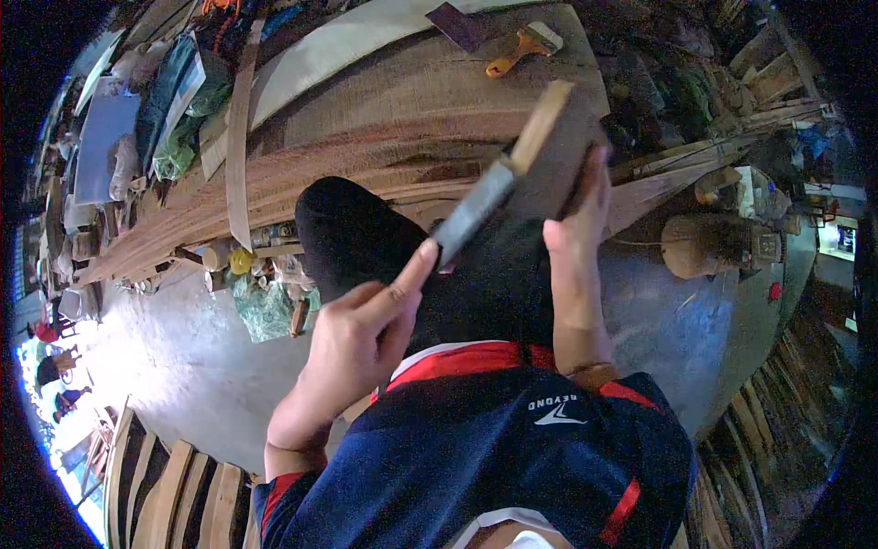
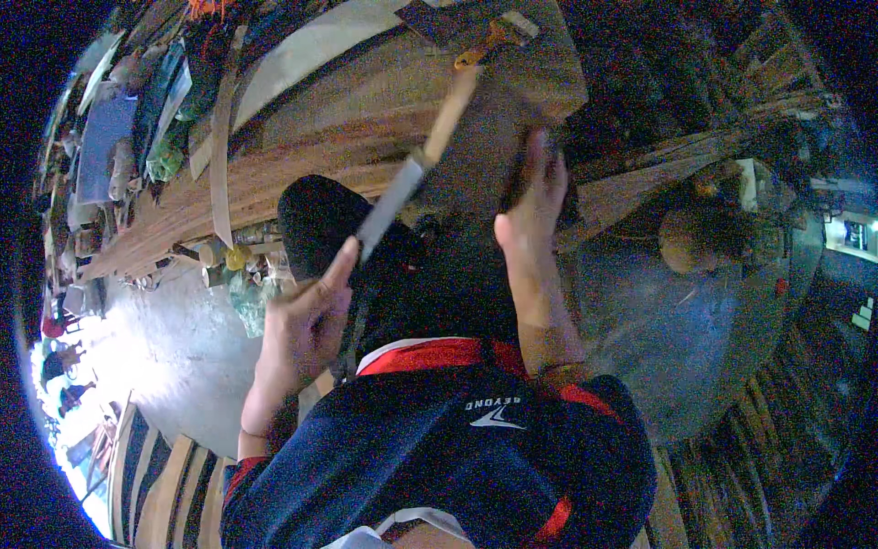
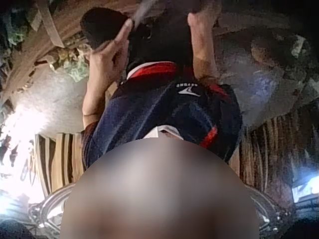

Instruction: Using a chisel to shape or smooth a small block of wood.

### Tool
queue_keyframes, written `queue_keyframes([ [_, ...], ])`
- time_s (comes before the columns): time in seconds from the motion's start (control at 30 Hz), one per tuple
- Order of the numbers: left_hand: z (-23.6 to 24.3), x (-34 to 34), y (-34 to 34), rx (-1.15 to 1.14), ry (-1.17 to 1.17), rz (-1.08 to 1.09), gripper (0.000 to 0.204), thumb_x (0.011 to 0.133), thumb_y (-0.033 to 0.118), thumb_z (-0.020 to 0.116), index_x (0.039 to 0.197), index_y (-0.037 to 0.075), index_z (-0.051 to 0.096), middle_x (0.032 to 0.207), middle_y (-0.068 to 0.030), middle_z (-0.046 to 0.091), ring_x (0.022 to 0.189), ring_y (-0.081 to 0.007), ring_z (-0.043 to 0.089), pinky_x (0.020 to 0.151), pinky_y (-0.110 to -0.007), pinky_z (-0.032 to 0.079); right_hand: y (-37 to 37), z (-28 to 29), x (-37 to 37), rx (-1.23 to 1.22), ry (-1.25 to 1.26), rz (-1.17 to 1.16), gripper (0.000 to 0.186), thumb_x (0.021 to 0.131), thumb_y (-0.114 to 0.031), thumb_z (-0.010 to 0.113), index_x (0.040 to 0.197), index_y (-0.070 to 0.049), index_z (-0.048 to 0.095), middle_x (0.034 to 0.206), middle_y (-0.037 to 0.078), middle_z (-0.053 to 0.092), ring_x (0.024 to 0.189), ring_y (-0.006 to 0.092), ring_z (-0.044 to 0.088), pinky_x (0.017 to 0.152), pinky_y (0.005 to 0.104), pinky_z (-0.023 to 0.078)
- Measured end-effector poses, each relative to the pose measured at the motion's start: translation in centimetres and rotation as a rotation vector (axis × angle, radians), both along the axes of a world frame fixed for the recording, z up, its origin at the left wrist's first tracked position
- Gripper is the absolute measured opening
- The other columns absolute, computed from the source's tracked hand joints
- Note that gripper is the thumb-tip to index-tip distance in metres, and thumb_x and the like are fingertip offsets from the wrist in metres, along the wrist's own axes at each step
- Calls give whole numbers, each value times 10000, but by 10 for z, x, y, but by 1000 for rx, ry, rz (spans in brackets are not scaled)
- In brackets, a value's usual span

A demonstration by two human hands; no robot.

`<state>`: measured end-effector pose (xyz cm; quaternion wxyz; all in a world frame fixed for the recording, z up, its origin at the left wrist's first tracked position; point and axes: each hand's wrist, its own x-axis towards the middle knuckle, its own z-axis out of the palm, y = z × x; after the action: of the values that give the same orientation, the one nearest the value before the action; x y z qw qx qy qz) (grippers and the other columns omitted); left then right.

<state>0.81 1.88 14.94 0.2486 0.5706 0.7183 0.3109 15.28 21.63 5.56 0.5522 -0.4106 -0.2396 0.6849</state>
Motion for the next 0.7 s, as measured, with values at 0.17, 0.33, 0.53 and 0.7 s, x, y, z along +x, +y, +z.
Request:
queue_keyframes([
  [0.17, -1, 1, 3, 28, 32, 13, 538, 842, 0, 587, 1353, 145, 500, 567, -98, 470, 482, -235, 509, 494, -355, 446, -2, 4, -6, 46, -42, -69, 481, 925, -392, 574, 1254, -50, 498, 1200, 92, 569, 1083, 222, 560, 929, 385, 461],
  [0.33, -9, 4, -4, 36, 4, -3, 535, 846, 2, 582, 1356, 139, 494, 573, -95, 482, 477, -239, 508, 486, -356, 446, 14, 4, 8, 93, -89, -16, 625, 884, -385, 638, 1355, -55, 394, 1294, 117, 515, 1148, 237, 517, 942, 375, 452],
  [0.53, -4, 3, 10, 60, 63, 50, 550, 839, 12, 579, 1360, 162, 490, 587, -102, 499, 477, -256, 529, 492, -372, 457, -10, -5, 0, 127, -118, 94, 481, 931, -406, 561, 1242, -42, 511, 1176, 71, 571, 1066, 187, 554, 897, 344, 472],
  [0.7, -9, 4, -3, 14, 15, 27, 541, 843, 32, 583, 1359, 166, 493, 583, -104, 509, 480, -259, 523, 494, -380, 456, -2, -3, 0, 55, -124, -50, 489, 927, -408, 563, 1239, -35, 507, 1211, 97, 562, 1075, 218, 563, 918, 377, 468],
])
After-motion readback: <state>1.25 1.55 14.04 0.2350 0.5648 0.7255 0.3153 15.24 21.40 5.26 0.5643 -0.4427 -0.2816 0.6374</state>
